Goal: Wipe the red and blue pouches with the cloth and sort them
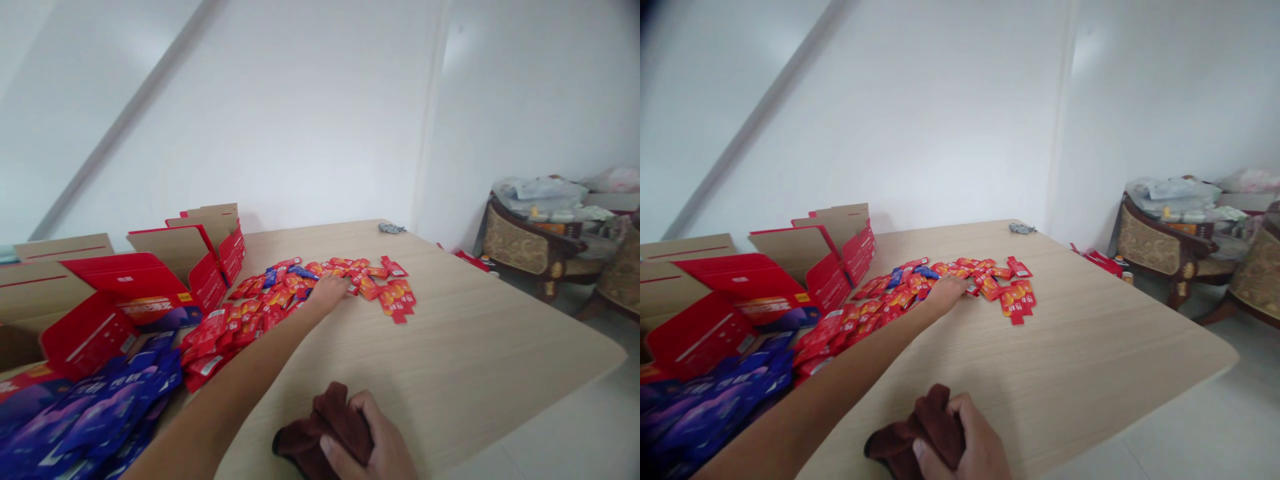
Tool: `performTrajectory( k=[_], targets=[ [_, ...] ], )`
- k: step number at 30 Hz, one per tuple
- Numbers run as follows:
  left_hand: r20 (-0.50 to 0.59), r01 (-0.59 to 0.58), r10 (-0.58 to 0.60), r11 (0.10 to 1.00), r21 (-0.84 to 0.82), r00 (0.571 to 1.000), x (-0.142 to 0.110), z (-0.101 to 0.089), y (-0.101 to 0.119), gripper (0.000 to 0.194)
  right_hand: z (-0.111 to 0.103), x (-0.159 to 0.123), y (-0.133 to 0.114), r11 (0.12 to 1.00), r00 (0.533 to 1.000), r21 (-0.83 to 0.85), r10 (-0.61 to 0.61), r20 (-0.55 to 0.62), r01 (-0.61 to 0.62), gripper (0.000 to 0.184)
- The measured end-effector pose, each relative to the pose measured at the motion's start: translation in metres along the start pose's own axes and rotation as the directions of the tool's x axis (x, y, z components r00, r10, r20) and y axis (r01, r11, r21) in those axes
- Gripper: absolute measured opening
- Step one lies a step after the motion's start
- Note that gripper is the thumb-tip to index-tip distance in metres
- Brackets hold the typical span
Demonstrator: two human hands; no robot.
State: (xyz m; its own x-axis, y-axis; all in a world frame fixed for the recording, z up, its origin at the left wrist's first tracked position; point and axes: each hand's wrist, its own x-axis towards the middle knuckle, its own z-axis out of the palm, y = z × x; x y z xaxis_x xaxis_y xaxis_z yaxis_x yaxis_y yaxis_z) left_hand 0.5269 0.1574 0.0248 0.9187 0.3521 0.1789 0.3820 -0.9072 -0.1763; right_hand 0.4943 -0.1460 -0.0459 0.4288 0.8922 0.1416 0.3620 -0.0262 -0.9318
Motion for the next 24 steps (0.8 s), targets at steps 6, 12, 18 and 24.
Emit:
performTrajectory(
  k=[6, 12, 18, 24],
  targets=[
    [0.075, 0.115, -0.103, 0.978, -0.175, 0.992, -0.039, -0.024, -0.013, 0.034, -0.013, 0.001, -0.011, 1.0, 0.996, 0.017, 0.003, 0.088, -0.005, 0.03],
    [0.223, 0.149, -0.072, 0.925, -0.349, 0.972, -0.082, -0.037, -0.023, 0.033, -0.019, -0.004, -0.022, 0.997, 0.995, 0.08, 0.004, 0.1, -0.012, 0.031],
    [0.252, 0.157, -0.032, 0.855, -0.494, 0.967, -0.105, -0.046, -0.024, 0.033, -0.016, -0.008, -0.023, 0.99, 0.996, 0.139, -0.011, 0.091, -0.002, 0.04],
    [-0.04, 0.144, -0.22, 0.755, -0.64, 0.975, -0.123, -0.075, -0.01, 0.027, -0.007, -0.007, -0.014, 0.98, 1.0, 0.199, 0.021, -0.005, -0.02, 0.05]
  ],
)
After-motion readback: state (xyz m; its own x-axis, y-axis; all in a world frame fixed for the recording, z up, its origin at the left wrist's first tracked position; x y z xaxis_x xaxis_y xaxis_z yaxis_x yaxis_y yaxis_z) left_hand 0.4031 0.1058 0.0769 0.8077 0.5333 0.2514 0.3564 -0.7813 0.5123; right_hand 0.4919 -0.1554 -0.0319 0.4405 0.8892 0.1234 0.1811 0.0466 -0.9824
